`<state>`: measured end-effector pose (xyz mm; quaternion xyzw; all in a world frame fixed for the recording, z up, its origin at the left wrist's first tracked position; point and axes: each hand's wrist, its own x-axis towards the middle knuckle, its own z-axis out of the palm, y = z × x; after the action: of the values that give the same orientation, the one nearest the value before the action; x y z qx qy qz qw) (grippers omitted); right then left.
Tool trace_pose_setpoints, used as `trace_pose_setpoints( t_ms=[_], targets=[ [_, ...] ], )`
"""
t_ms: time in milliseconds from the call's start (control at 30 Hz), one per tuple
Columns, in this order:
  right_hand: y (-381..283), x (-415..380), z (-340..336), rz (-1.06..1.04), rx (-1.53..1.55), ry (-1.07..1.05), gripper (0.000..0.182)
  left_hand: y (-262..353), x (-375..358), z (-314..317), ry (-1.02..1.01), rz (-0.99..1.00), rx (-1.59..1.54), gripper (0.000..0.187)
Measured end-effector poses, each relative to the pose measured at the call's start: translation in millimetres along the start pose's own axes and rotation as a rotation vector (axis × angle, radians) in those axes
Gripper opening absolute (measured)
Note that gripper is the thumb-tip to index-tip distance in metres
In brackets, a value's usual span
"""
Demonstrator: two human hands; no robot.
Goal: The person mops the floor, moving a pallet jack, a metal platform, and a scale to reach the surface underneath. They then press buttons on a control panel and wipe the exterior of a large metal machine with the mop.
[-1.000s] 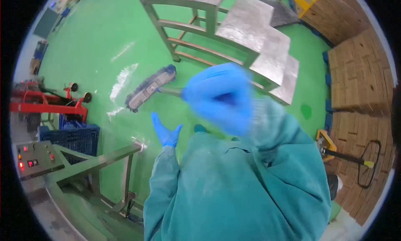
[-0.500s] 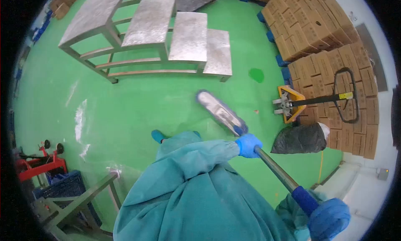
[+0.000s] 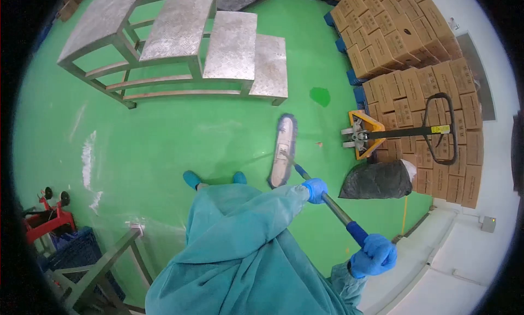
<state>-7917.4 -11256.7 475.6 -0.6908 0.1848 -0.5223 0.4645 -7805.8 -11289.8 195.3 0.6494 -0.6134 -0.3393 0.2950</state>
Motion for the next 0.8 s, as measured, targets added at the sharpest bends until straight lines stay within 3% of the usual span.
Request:
trace_pose_setpoints(
  t_ms=[133,200,267,500,633,800],
  targets=[
    [-6,11,40,0.032,0.167,-0.032,0.033,-28,-41,-40,0.033,-0.11,0.062,0.027],
    [-3,13,60,-0.013,0.263,-0.247,0.032,-44,-69,-61,0.067,-0.151,0.078,0.029],
    [-1,10,91,-0.021,0.264,-0.289,0.032,-62,-102,-86,0.194,-0.173,0.05,0.025],
    [-9,-6,208,0.08,0.585,-0.477,0.032,-118,-219,-159,0.331,-0.353,0.043,0.026],
    [1,-24,257,0.112,0.704,-0.722,0.034,-157,-289,-180,0.391,-0.485,0.007,0.04],
    [0,-72,340,0.131,0.7,-0.634,0.029,-207,-387,-201,0.501,-0.569,0.037,0.042]
  ],
)
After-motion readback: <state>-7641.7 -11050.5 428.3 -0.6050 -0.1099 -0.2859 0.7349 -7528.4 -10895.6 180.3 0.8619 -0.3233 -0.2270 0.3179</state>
